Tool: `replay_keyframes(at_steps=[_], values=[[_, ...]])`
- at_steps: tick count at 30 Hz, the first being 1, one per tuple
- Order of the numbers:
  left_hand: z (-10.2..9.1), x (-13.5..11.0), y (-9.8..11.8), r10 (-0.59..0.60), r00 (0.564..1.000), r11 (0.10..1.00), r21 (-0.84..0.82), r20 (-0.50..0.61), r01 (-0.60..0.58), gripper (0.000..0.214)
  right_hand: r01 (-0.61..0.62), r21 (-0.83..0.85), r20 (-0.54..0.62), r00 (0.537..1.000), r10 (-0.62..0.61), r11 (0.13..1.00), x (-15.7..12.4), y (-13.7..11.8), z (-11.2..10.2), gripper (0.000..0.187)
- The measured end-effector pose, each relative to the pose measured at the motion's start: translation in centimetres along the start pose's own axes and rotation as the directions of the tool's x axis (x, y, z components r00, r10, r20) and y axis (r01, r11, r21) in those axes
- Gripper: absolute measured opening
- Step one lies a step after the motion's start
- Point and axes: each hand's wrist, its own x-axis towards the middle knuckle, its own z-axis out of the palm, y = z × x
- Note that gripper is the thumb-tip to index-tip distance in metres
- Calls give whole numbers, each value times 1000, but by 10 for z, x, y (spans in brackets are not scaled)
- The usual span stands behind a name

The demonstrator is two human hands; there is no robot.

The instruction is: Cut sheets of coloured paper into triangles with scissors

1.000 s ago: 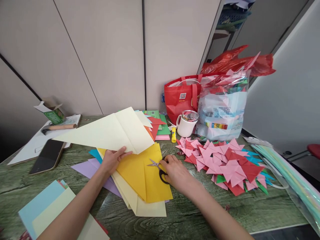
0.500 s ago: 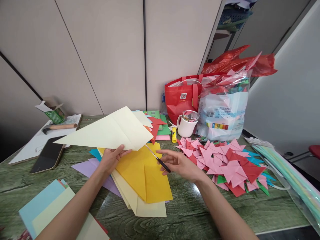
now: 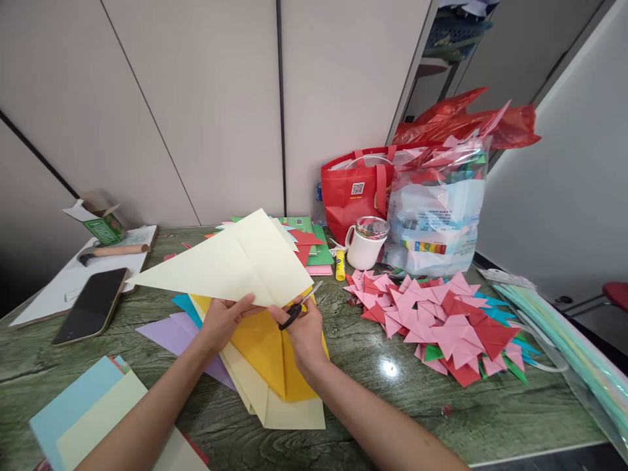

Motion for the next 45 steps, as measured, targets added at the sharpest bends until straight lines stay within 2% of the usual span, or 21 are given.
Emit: replay_keyframes(at_steps=[4, 11, 15, 18, 22, 25, 28, 32, 34, 38, 45], values=[[4, -3, 1, -17, 1000, 1000, 17, 13, 16, 34, 14, 34, -45, 999, -13, 999, 0, 1, 4, 50], [6, -4, 2, 3, 1000, 999, 51, -7, -3, 25, 77, 63, -2, 997, -77, 995, -10, 2, 6, 45], [10, -7, -3, 32, 999, 996, 82, -16, -30, 37, 86, 38, 5, 996, -86, 996, -14, 7, 8, 43], [11, -8, -3, 35, 999, 996, 79, -22, -33, 42, 85, -25, 43, 996, -84, 996, -17, 5, 6, 42], [8, -5, 4, 39, 997, 998, 58, -67, -35, 39, 112, -97, 142, 985, -98, 989, -22, -5, 0, 38], [4, 0, 10, 87, 986, 996, 19, -144, -85, 42, 76, -176, 304, 952, -19, 982, -25, -11, -2, 33], [1, 3, 14, 127, 970, 991, -6, -209, -132, 43, 8, -278, 467, 875, 129, 960, -27, -13, -3, 32], [0, 2, 21, 136, 964, 990, -10, -227, -142, 31, -29, -360, 518, 825, 225, 932, -25, -14, -6, 37], [0, -1, 24, 176, 964, 984, 43, -200, -171, 23, -55, -373, 533, 804, 262, 926, -24, -16, -8, 38], [0, -6, 29, 237, 969, 954, 209, -76, -217, 14, -120, -375, 542, 776, 323, 919, -23, -20, -10, 42], [6, -13, 33, 144, 987, 931, 328, 66, -158, 15, -236, -311, 529, 762, 374, 921, -28, -21, -9, 37]])
